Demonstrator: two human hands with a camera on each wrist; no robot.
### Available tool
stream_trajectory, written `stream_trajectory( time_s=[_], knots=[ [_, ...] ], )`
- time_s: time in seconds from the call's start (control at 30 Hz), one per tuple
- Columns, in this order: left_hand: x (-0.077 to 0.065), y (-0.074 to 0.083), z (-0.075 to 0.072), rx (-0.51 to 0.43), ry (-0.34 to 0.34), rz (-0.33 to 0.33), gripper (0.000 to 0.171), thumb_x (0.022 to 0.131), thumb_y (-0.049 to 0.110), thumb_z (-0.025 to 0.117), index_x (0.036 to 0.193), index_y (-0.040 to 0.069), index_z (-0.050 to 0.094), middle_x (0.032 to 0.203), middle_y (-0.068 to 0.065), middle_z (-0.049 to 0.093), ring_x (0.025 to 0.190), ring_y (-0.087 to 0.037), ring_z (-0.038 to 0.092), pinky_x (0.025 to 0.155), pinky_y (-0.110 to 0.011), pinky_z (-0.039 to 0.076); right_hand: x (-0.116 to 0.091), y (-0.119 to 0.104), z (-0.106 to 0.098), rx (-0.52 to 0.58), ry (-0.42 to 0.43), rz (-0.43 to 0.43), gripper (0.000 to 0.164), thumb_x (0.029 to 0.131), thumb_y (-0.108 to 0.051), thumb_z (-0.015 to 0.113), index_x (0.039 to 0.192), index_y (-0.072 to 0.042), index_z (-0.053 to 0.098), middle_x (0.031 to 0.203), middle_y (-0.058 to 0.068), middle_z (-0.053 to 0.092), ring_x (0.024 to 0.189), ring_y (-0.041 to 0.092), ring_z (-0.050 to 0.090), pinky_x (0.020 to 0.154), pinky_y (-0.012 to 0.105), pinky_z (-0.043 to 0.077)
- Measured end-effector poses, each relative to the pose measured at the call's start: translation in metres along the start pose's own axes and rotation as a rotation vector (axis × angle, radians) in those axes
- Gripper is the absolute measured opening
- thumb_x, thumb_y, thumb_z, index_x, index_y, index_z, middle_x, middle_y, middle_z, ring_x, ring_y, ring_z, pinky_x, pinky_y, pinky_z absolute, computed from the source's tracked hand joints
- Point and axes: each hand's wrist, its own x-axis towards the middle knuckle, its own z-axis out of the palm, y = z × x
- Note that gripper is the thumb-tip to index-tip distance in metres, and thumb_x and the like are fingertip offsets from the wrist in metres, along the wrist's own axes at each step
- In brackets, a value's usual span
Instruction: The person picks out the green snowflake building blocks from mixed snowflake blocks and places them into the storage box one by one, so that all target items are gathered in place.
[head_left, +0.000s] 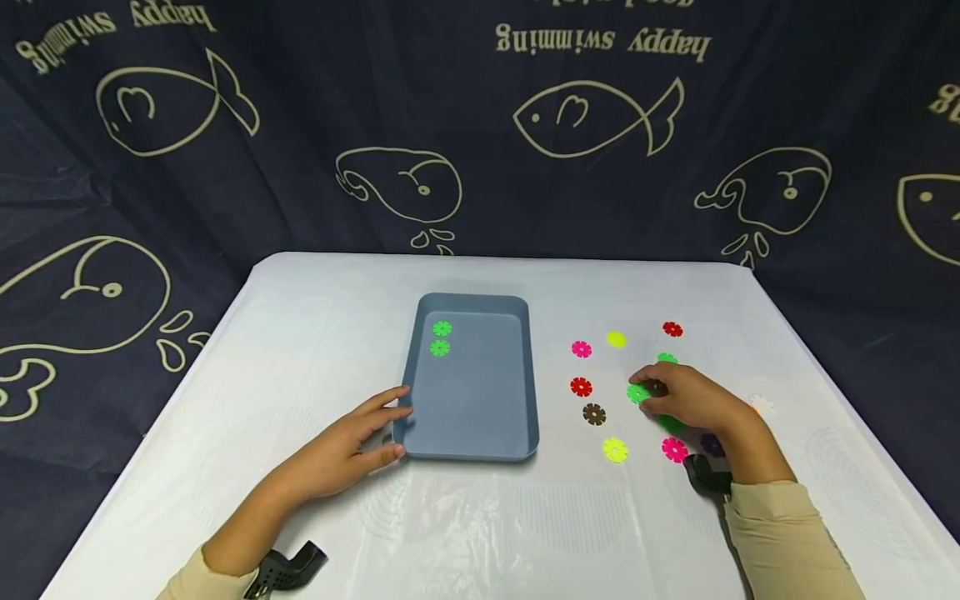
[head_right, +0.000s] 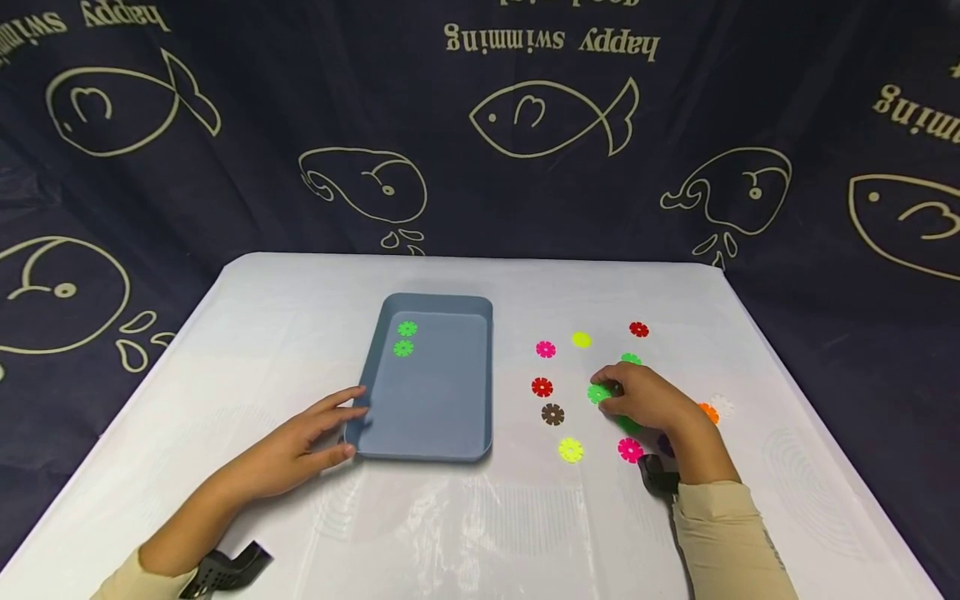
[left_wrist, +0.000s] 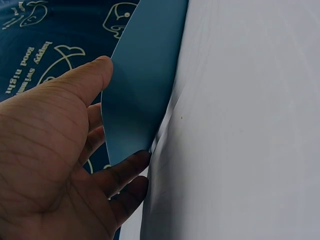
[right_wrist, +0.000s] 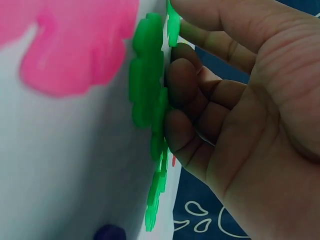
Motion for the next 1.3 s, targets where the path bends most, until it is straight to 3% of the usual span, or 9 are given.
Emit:
stream_trajectory(
  time_s=[0.23,0.87,1.3],
  knots=[
    [0.0,0.0005,-0.0005,-0.003,0.001,0.003,0.058,0.097,0.044,0.064,0.144,0.011,0.054,0.161,0.001,0.029,0.143,-0.027,0.034,0.107,-0.052,0.038,0.001,0.0009,0.0005,0.006,-0.007,-0.03,0.031,0.089,-0.004,0.071,0.119,0.001,0.066,0.105,0.006,0.063,0.094,0.024,0.057,0.083,0.042,0.052],
    [0.0011,0.0007,-0.0003,-0.003,-0.004,-0.001,0.058,0.096,0.042,0.065,0.144,0.01,0.053,0.16,0.0,0.03,0.143,-0.025,0.033,0.108,-0.051,0.038,0.0001,-0.0011,0.0003,-0.039,0.015,-0.061,0.025,0.087,0.0,0.07,0.109,-0.007,0.061,0.088,-0.001,0.056,0.086,0.02,0.051,0.075,0.036,0.048],
    [0.0008,0.0005,-0.0007,0.007,-0.005,0.001,0.058,0.097,0.042,0.064,0.144,0.011,0.053,0.161,0.001,0.029,0.143,-0.027,0.034,0.107,-0.052,0.038,-0.0005,0.0007,-0.0002,-0.026,0.027,-0.049,0.029,0.087,-0.006,0.073,0.115,-0.004,0.067,0.098,0.002,0.062,0.092,0.022,0.054,0.08,0.04,0.051]
  ],
)
